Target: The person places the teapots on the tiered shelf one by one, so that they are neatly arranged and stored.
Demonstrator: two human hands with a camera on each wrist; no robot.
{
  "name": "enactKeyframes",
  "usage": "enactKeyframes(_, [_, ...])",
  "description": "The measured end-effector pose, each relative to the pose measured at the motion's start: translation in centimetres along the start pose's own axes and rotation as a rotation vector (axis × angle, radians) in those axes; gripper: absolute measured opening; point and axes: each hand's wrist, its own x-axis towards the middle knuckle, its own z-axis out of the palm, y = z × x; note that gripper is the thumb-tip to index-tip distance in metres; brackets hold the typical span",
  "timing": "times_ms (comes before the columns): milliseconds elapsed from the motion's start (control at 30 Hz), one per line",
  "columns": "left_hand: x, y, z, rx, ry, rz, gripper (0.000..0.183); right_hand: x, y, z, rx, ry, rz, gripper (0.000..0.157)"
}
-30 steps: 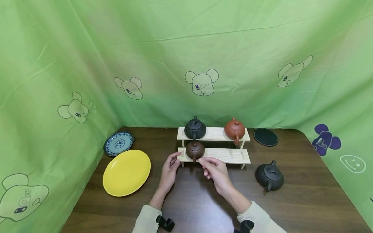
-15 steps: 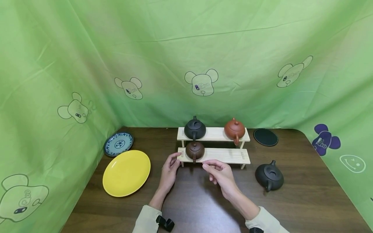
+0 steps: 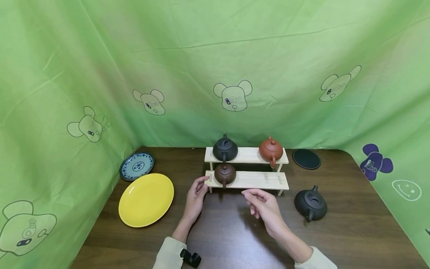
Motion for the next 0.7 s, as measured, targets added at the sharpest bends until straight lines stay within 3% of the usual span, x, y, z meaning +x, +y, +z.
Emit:
enactKeyframes(467, [0.0, -0.2, 0.0, -0.001, 0.002, 0.024, 0.028, -2.0, 0.3, -2.9, -0.064, 0.040, 0.009, 0.025])
enactKeyframes(700, [0.0, -0.2, 0.0, -0.016, 0.006, -0.004, 0.029, -2.7, 0.5, -4.4, -0.070, 0.061, -0.013, 0.023])
